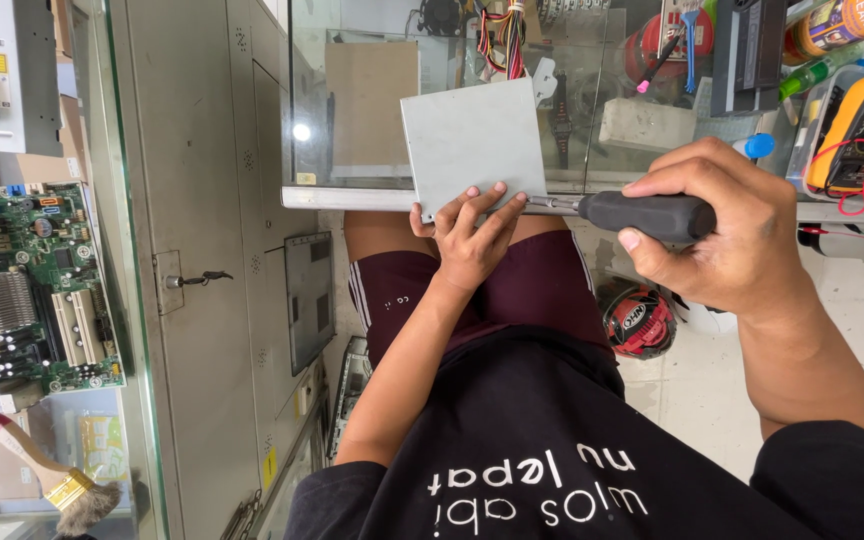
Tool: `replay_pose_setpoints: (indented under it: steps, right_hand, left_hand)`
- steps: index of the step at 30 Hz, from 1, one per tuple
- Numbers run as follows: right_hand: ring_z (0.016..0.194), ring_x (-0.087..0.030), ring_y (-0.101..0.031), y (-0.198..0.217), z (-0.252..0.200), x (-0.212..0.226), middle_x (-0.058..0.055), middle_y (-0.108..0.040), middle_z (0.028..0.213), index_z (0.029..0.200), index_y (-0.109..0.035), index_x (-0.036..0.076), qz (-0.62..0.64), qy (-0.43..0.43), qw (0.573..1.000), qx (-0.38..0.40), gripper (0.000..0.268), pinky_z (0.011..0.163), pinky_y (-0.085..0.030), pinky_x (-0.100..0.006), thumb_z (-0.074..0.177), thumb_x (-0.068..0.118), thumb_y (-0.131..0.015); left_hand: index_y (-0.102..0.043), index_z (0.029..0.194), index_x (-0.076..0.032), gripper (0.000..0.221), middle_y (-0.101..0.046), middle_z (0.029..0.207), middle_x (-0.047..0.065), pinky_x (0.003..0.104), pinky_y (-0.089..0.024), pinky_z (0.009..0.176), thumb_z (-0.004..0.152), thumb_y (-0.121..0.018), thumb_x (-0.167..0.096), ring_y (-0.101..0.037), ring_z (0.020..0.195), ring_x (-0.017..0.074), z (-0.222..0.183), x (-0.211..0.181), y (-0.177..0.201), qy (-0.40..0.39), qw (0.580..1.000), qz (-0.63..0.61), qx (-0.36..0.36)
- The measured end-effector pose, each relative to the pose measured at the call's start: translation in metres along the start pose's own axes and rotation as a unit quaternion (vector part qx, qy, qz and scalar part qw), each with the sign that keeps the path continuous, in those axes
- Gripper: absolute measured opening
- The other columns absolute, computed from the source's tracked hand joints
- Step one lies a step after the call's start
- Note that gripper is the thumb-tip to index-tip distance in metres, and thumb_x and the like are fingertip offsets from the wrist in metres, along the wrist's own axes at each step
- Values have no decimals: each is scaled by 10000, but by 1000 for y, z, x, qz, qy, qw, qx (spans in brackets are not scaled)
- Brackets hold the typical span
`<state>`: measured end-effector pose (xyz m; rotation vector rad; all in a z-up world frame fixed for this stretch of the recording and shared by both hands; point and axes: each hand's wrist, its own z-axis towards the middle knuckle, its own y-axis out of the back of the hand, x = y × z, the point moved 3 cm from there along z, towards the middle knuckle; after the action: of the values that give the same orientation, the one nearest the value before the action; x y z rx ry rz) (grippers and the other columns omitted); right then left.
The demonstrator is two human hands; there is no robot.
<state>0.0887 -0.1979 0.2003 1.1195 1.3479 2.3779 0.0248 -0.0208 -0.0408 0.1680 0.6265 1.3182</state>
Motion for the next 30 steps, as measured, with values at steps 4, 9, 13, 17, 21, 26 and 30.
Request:
replay_pose_setpoints:
  steps: [4,9,13,17,21,26,30]
  right_hand:
    - [898,-318,-669,5,8,2,-222,-696,1027,1051,-708,-72,11,-1,1000,5,289,818,-527,-392,960,195,-772]
    - [935,-344,-697,14,3,-12,-238,-724,1084,1165,-678,-88,-40,0,999,37,359,794,-522,-408,1007,153,-892]
    - [1047,-377,-704,18,5,-8,-251,-728,1130,1174,-681,-122,-58,58,994,77,290,820,-568,-416,1047,57,-870]
    - [1062,-382,-695,16,5,-1,-281,-706,1162,1190,-650,-154,-62,77,991,90,282,877,-581,-418,1066,34,-820]
    - [1057,-363,-710,14,4,2,-279,-711,1170,1199,-636,-141,-71,75,990,94,274,903,-600,-419,1050,16,-805]
    - [1050,-363,-720,13,3,1,-270,-718,1153,1188,-626,-130,-71,76,990,96,279,876,-604,-405,1033,10,-810]
    - [1042,-359,-714,12,6,4,-264,-714,1136,1186,-624,-129,-69,78,989,103,270,888,-599,-403,1036,16,-795]
  left_hand:
    - [-752,982,-441,161,-702,1057,-201,528,-1,1246,882,-879,-446,-543,1146,68,4,-1,3,-3,1000,-5,-9]
    - [-766,1006,-445,101,-691,1098,-187,554,-12,1232,940,-817,-389,-570,1139,100,3,0,4,-8,1000,-10,-2]
    - [-735,1019,-450,194,-709,1083,-193,545,-11,1237,895,-878,-411,-549,1177,81,0,0,1,-20,1000,-10,-19]
    - [-742,1015,-478,168,-687,1106,-206,545,-29,1233,933,-809,-347,-548,1180,71,-1,1,-2,-13,999,-11,-30]
    - [-727,1035,-478,208,-681,1140,-211,543,-20,1235,904,-867,-397,-536,1216,70,-4,2,-3,-19,999,-12,-28]
    - [-731,1001,-477,204,-687,1110,-216,532,-24,1240,876,-890,-445,-556,1158,67,-3,2,-2,-14,999,-9,-33]
    - [-733,1043,-486,229,-682,1118,-224,533,-26,1244,882,-892,-447,-556,1173,60,-3,2,-2,-11,1000,-7,-26]
